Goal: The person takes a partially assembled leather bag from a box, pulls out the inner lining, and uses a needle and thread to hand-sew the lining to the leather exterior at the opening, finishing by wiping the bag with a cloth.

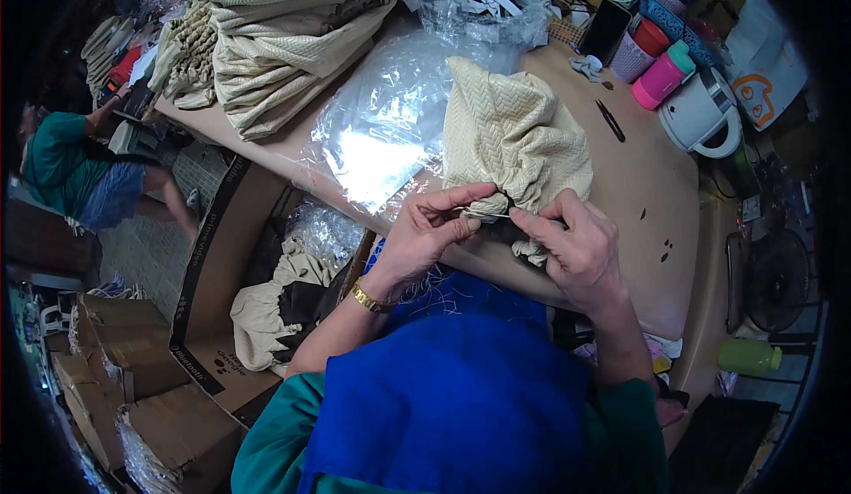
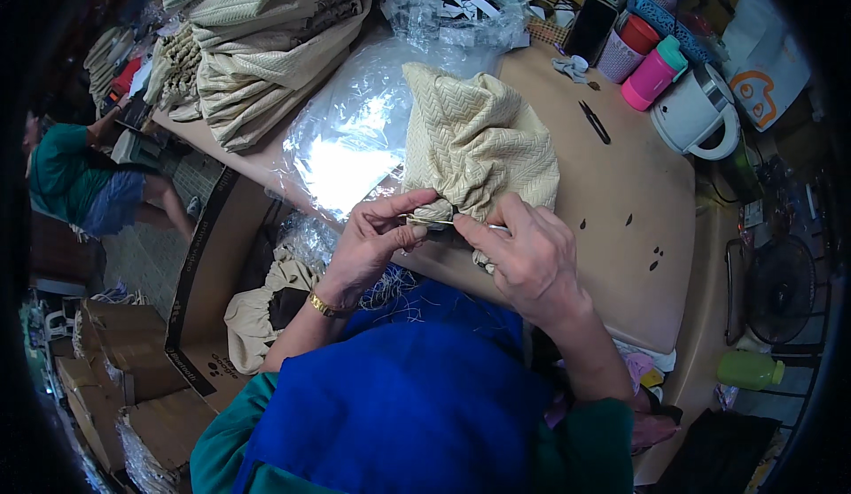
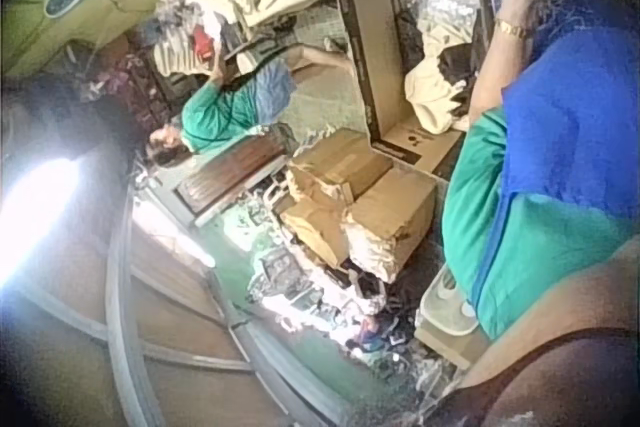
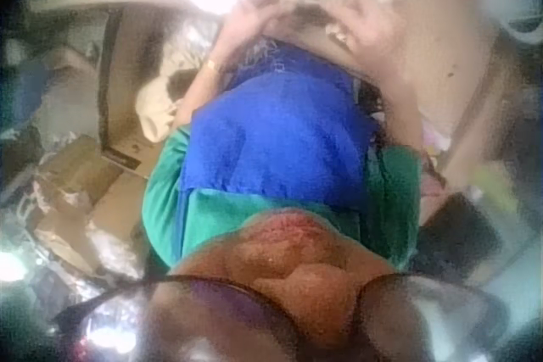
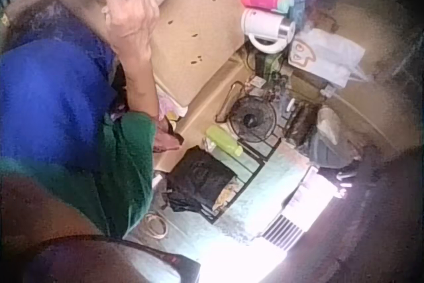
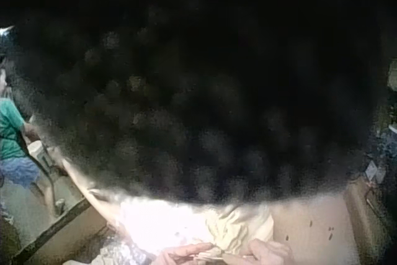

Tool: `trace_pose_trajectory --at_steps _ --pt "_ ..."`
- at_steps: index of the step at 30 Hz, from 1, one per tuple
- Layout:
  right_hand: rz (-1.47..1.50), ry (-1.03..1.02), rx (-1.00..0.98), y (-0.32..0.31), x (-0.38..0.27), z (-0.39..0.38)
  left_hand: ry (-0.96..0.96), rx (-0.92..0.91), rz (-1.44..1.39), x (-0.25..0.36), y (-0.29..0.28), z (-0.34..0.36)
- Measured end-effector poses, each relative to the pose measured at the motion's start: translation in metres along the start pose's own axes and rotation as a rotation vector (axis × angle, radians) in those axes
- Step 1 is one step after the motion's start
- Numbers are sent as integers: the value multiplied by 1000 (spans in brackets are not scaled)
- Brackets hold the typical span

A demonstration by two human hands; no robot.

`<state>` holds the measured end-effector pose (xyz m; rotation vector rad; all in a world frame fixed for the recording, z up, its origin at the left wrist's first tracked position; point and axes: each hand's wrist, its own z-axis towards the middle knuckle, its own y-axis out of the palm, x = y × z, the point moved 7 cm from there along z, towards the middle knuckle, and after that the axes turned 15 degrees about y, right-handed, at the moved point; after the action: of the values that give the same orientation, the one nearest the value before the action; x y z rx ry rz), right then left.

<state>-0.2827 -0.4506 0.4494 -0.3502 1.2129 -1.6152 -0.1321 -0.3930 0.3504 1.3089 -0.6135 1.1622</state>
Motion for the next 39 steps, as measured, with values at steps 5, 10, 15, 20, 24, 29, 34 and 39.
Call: trace_pose_trajectory --at_steps 5,10,15,20,24,29,34,39 --pt "124 17 -99 0 -5 8 -8 5 -4 -2 -4 -2" --pt "211 50 -193 6 6 8 -1 -22 12 -2 -2 -2" --pt "186 58 -210 11 10 5 -1 -24 79 -1 0 0" --pt "131 31 -157 3 -8 8 39 -12 89 -2 -2 -1" --pt "132 55 -71 0 -5 1 31 2 102 3 2 1" --pt "44 14 106 -6 -6 3 26 -4 14 -4 2 -1" --pt "192 120 64 -2 0 7 23 92 -61 -3 2 -1" --pt "406 228 -22 -2 13 5 4 30 -50 -7 -1 -3"
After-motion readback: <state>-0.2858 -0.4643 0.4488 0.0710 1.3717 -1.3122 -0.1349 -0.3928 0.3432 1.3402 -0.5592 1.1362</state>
